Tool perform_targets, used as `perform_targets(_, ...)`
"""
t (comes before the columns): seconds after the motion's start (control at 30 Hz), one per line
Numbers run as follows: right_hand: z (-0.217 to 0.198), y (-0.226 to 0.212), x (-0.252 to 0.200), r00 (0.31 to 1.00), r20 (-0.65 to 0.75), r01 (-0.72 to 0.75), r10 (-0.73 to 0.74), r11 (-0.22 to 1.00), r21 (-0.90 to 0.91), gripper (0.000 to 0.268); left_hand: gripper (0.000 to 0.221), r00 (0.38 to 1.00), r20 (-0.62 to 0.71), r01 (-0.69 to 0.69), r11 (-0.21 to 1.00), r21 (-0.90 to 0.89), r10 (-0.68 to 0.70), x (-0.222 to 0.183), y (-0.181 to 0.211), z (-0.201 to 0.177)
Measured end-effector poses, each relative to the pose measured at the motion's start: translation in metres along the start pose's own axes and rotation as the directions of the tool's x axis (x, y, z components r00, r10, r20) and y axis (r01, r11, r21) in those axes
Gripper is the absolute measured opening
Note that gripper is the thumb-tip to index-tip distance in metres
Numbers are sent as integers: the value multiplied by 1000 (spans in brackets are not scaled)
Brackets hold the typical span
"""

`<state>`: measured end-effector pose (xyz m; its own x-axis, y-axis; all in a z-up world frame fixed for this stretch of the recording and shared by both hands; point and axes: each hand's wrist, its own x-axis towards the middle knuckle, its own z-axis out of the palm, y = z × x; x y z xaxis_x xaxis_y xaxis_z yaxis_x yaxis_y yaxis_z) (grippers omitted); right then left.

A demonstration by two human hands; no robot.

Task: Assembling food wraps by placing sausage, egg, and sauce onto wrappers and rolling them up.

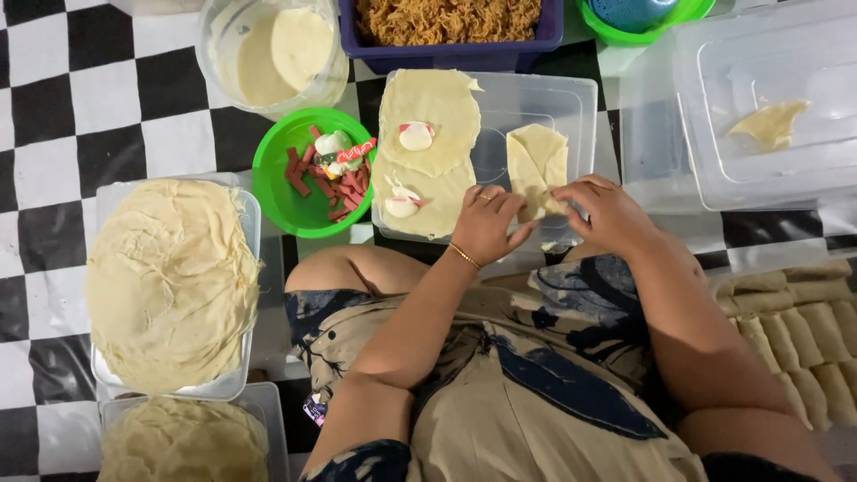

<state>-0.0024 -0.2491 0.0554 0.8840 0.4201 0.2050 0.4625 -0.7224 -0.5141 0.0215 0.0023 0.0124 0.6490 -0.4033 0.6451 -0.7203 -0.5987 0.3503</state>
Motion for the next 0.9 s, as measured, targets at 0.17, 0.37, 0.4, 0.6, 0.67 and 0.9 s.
perform_targets(0.17,6,1,12,993,-99,-63,71,995,77,21,17,995,-14,100,979,180,-99,21,-30,31)
perform_targets(0.37,17,27,19,978,-209,6,10,997,77,13,18,963,257,55,991,120,-85,55,-37,30)
perform_targets(0.4,18,30,20,976,-217,22,-5,997,72,13,17,914,401,26,996,80,-56,61,-33,27)
perform_targets(0.6,15,38,18,959,-283,25,-10,998,53,11,12,922,383,-63,998,11,54,49,-43,54)
perform_targets(0.67,13,35,18,961,-275,35,-18,998,58,10,9,916,400,-33,999,5,28,49,-39,53)
perform_targets(0.9,5,18,26,964,-217,150,-153,988,-31,4,25,936,350,6,996,87,-36,34,-44,66)
